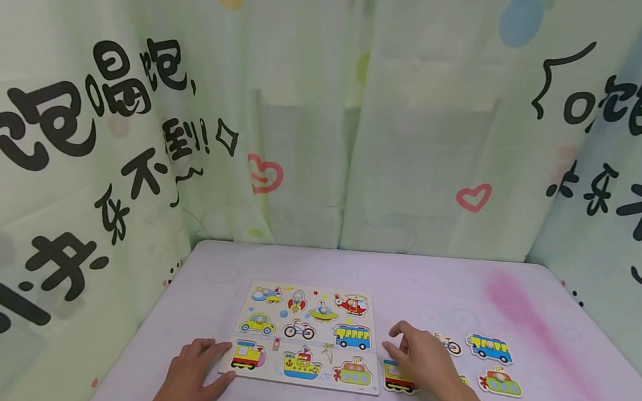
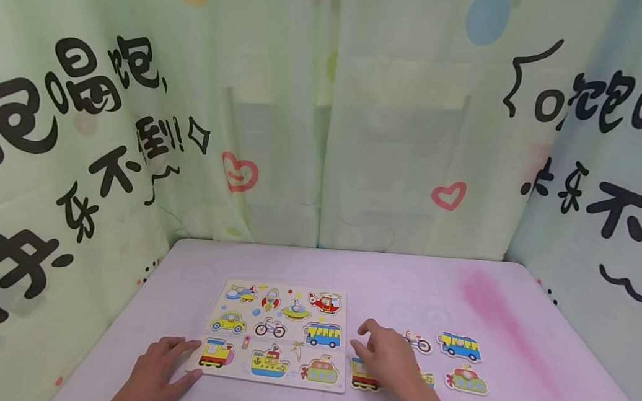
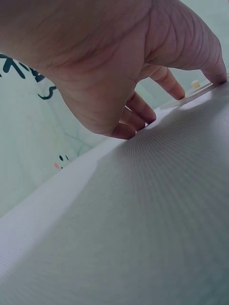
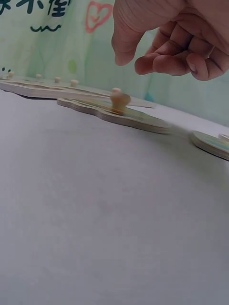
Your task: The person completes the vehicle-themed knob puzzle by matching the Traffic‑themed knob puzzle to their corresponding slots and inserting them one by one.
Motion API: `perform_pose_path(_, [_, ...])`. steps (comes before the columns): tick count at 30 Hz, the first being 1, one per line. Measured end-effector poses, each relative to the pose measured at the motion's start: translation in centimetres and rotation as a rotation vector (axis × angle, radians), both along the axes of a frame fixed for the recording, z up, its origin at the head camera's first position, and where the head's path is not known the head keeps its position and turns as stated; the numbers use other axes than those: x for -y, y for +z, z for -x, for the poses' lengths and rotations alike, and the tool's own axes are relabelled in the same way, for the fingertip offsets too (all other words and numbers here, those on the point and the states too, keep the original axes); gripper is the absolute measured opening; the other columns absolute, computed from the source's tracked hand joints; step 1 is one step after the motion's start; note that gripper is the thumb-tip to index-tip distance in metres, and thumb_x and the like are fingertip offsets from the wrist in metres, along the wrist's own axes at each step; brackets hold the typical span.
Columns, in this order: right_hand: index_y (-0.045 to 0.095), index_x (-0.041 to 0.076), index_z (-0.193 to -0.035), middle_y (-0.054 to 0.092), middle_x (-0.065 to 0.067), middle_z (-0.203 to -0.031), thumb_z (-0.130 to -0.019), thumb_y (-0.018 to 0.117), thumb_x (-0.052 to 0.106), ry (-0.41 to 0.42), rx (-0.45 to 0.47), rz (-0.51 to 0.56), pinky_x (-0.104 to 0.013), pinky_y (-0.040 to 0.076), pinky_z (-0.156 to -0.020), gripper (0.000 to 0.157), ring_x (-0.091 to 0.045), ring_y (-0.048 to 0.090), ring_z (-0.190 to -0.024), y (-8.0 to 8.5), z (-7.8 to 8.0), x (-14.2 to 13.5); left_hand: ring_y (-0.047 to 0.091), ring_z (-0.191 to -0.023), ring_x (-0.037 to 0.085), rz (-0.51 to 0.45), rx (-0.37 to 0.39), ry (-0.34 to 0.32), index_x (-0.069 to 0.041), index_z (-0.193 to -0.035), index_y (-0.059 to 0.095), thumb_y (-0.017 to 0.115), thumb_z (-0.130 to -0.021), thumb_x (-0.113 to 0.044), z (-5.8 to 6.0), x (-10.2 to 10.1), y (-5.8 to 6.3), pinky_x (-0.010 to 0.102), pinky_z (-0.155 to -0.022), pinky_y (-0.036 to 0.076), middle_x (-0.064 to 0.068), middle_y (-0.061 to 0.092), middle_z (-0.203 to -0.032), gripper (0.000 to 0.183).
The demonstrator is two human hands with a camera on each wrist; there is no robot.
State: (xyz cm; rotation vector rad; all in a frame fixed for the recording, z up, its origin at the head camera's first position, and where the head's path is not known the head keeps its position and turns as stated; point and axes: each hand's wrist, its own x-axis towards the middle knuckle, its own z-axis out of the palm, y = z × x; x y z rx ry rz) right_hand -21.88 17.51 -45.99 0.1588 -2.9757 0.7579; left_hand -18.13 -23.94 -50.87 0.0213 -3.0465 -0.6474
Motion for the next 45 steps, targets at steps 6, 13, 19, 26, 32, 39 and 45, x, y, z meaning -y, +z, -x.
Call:
perform_pose_path(6, [0.067, 0.011, -0.110, 0.051, 0.004, -0.065, -0.091, 0.078, 0.028, 0.001, 0.020, 0.005, -0.026, 0.036, -0.051, 0.028, -0.014, 0.046, -0.054, 0.0, -0.1, -1.3, 0.050, -0.123, 0.036, 0.011, 0.010, -0.001, -0.020, -0.133, 0.066, 0.079, -0.084, -0.049, 0.0, 0.0, 0.2, 0.066, -0.103, 0.041, 0.013, 0.056, -0.135, 0.059])
perform_pose_path(13, [0.067, 0.009, -0.110, 0.051, 0.004, -0.065, -0.091, 0.077, 0.028, -0.017, 0.005, -0.012, -0.027, 0.036, -0.054, 0.029, -0.014, 0.046, -0.057, -0.2, 0.0, -2.6, 0.050, -0.123, 0.036, 0.014, 0.019, 0.004, -0.020, -0.134, 0.066, 0.079, -0.085, -0.048, 0.0, -0.1, 0.6, 0.065, -0.103, 0.042, 0.014, 0.055, -0.135, 0.059])
perform_pose_path(19, [0.067, 0.007, -0.109, 0.050, 0.003, -0.066, -0.091, 0.077, 0.027, -0.029, -0.005, -0.026, -0.026, 0.036, -0.053, 0.028, -0.014, 0.045, -0.057, -0.3, 0.1, -4.0, 0.051, -0.123, 0.037, 0.005, -0.002, -0.009, -0.019, -0.133, 0.066, 0.080, -0.084, -0.047, -0.2, -0.1, 0.6, 0.065, -0.104, 0.041, 0.013, 0.056, -0.134, 0.058])
perform_pose_path(26, [0.068, 0.006, -0.109, 0.052, 0.001, -0.071, -0.092, 0.076, 0.027, -0.053, 0.010, -0.025, -0.029, 0.039, -0.057, 0.028, -0.015, 0.047, -0.063, -0.3, 0.4, -5.4, 0.051, -0.122, 0.036, 0.009, -0.018, -0.022, -0.020, -0.134, 0.065, 0.079, -0.085, -0.048, -0.3, 0.0, 0.6, 0.063, -0.103, 0.041, 0.013, 0.055, -0.133, 0.058])
perform_pose_path(32, [0.067, 0.005, -0.106, 0.053, 0.001, -0.070, -0.093, 0.075, 0.026, -0.060, 0.032, 0.037, -0.027, 0.039, -0.055, 0.026, -0.015, 0.049, -0.062, -0.5, 0.5, -6.5, 0.052, -0.119, 0.035, 0.005, -0.036, -0.023, -0.020, -0.134, 0.066, 0.080, -0.085, -0.046, -0.3, 0.0, 0.5, 0.061, -0.101, 0.043, 0.012, 0.056, -0.131, 0.057])
perform_pose_path(39, [0.066, 0.002, -0.109, 0.055, 0.000, -0.068, -0.094, 0.073, 0.028, -0.086, 0.082, 0.078, -0.028, 0.040, -0.053, 0.031, -0.015, 0.052, -0.057, -1.1, 0.9, -7.8, 0.052, -0.121, 0.035, -0.005, -0.026, -0.015, -0.020, -0.133, 0.066, 0.080, -0.085, -0.046, -0.3, 0.0, 0.2, 0.062, -0.101, 0.042, 0.012, 0.056, -0.132, 0.057])
perform_pose_path(45, [0.065, 0.000, -0.112, 0.058, 0.000, -0.071, -0.094, 0.073, 0.030, -0.111, 0.089, 0.097, -0.028, 0.042, -0.051, 0.036, -0.014, 0.055, -0.056, -1.5, 1.4, -8.7, 0.052, -0.119, 0.035, 0.001, -0.022, -0.017, -0.020, -0.133, 0.066, 0.079, -0.084, -0.049, -0.1, 0.0, 0.1, 0.062, -0.101, 0.043, 0.012, 0.056, -0.132, 0.058])
